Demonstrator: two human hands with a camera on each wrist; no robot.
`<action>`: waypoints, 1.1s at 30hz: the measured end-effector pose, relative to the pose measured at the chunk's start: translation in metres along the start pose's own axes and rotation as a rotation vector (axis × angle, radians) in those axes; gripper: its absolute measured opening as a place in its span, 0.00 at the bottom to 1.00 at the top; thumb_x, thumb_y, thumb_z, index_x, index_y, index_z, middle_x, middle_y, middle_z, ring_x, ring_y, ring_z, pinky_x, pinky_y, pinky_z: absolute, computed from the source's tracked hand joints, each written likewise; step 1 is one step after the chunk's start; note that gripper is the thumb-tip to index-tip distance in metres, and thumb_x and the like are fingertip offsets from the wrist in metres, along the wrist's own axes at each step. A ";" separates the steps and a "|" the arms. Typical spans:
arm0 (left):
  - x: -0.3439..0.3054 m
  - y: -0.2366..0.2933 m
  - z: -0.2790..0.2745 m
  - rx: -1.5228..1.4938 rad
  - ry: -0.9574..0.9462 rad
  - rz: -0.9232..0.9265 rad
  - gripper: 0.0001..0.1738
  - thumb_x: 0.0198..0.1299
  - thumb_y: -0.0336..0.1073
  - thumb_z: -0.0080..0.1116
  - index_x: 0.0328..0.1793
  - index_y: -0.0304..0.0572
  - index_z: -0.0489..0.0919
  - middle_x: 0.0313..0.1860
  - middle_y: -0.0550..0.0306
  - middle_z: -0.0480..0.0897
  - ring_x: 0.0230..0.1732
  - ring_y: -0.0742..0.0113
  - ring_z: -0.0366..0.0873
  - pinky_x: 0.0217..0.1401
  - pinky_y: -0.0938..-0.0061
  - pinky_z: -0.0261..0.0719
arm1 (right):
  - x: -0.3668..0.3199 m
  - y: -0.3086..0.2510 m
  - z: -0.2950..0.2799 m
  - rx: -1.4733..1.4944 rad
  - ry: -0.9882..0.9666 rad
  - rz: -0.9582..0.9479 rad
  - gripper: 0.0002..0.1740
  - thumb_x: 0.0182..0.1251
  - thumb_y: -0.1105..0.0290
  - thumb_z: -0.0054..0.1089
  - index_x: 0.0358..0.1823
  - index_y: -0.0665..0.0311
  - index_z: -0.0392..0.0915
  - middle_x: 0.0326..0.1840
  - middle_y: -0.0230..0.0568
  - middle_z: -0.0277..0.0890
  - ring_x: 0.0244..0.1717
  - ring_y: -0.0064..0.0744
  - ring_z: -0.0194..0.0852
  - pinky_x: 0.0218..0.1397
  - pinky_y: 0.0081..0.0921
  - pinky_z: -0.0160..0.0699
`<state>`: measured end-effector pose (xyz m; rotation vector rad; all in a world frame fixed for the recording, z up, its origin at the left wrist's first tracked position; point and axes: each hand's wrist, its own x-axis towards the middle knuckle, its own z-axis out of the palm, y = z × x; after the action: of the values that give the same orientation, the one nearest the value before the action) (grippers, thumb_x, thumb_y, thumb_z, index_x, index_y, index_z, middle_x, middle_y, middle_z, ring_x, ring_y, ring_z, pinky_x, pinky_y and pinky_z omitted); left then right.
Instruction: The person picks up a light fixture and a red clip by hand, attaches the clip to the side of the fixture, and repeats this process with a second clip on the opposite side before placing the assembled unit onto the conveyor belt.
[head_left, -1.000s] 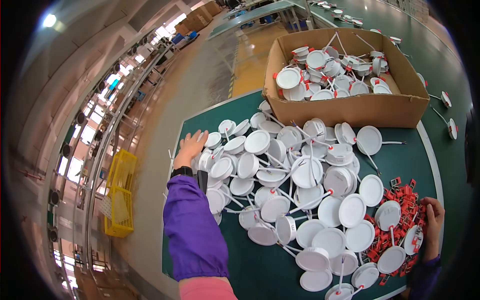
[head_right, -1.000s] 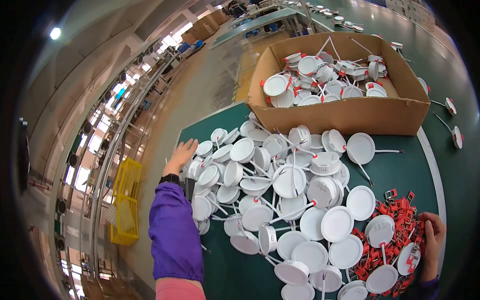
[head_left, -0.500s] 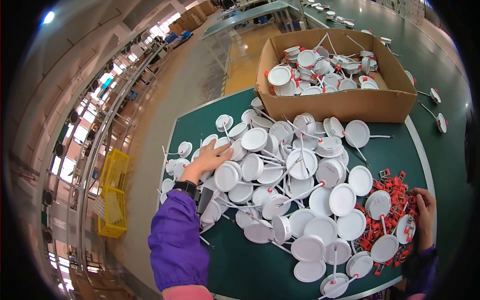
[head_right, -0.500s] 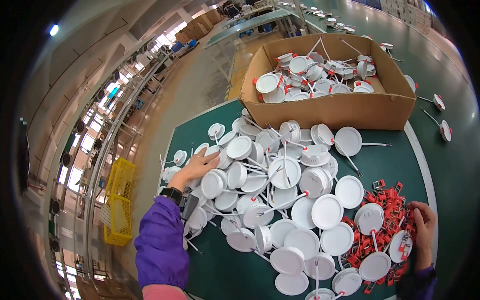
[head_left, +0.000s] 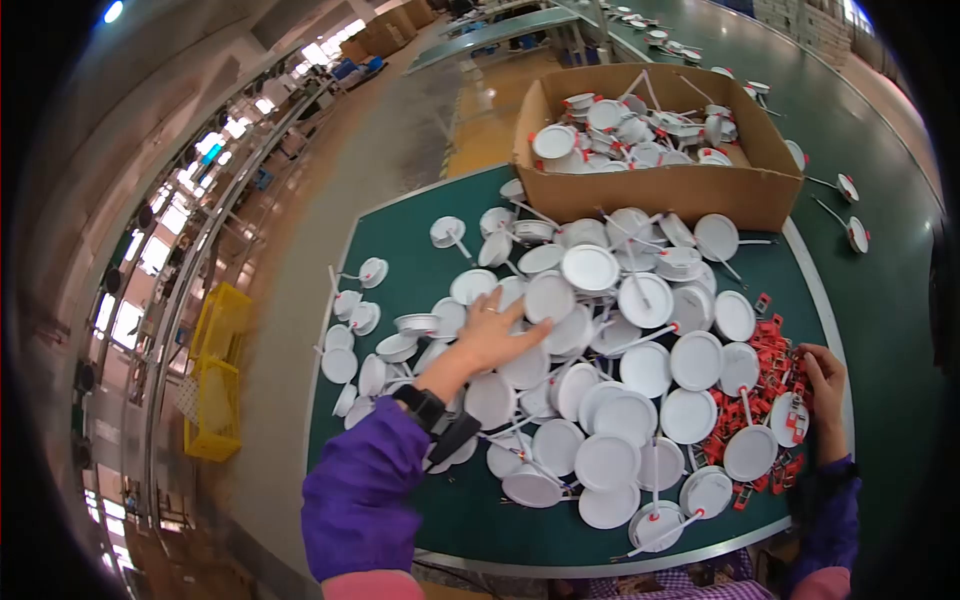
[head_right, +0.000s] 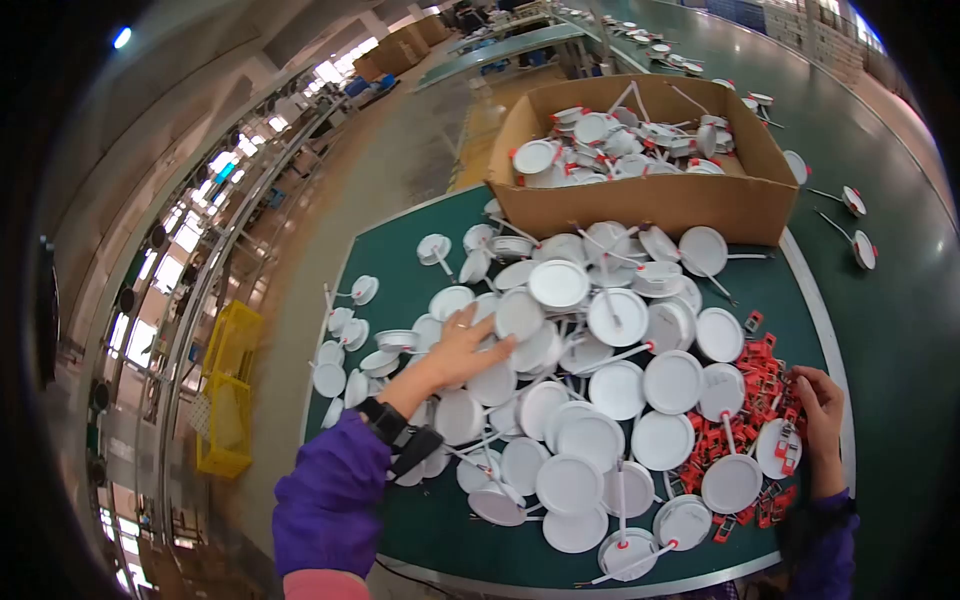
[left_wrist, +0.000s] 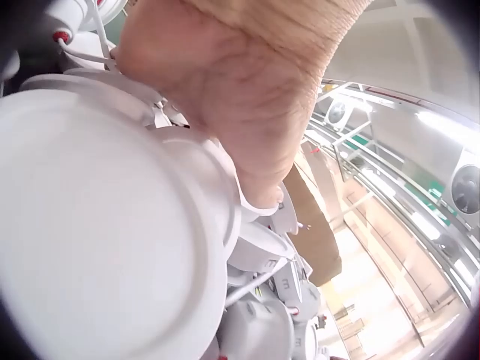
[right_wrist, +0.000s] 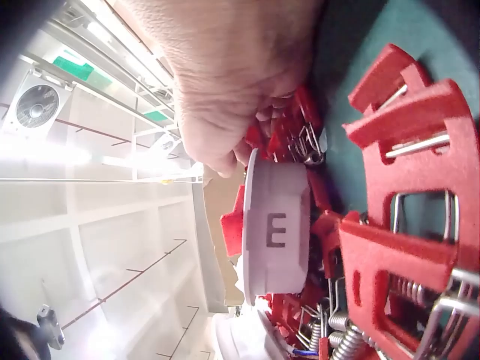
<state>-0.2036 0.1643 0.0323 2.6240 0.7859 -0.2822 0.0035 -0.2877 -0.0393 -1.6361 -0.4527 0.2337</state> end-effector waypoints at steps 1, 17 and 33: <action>-0.002 0.004 0.002 -0.068 0.044 0.041 0.47 0.47 0.77 0.44 0.70 0.61 0.63 0.75 0.43 0.47 0.74 0.38 0.39 0.66 0.34 0.45 | 0.001 0.002 -0.001 -0.003 -0.005 0.000 0.10 0.66 0.73 0.52 0.44 0.72 0.76 0.39 0.37 0.78 0.40 0.21 0.73 0.46 0.17 0.70; -0.052 -0.219 -0.089 -0.395 0.694 -0.068 0.21 0.61 0.46 0.54 0.53 0.38 0.78 0.47 0.46 0.79 0.56 0.59 0.74 0.58 0.67 0.70 | 0.004 0.027 -0.017 -0.060 -0.001 0.074 0.12 0.69 0.70 0.50 0.47 0.70 0.74 0.40 0.34 0.75 0.39 0.16 0.71 0.42 0.13 0.68; -0.059 -0.138 -0.104 -0.602 0.054 -0.271 0.36 0.48 0.54 0.65 0.62 0.44 0.73 0.67 0.36 0.62 0.71 0.51 0.56 0.69 0.63 0.57 | 0.005 0.037 -0.032 -0.188 0.000 0.079 0.12 0.69 0.70 0.49 0.48 0.70 0.73 0.40 0.33 0.75 0.38 0.17 0.70 0.40 0.12 0.66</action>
<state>-0.3213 0.2852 0.1017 1.9708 1.0542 -0.0327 0.0266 -0.3167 -0.0715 -1.8406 -0.4198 0.2561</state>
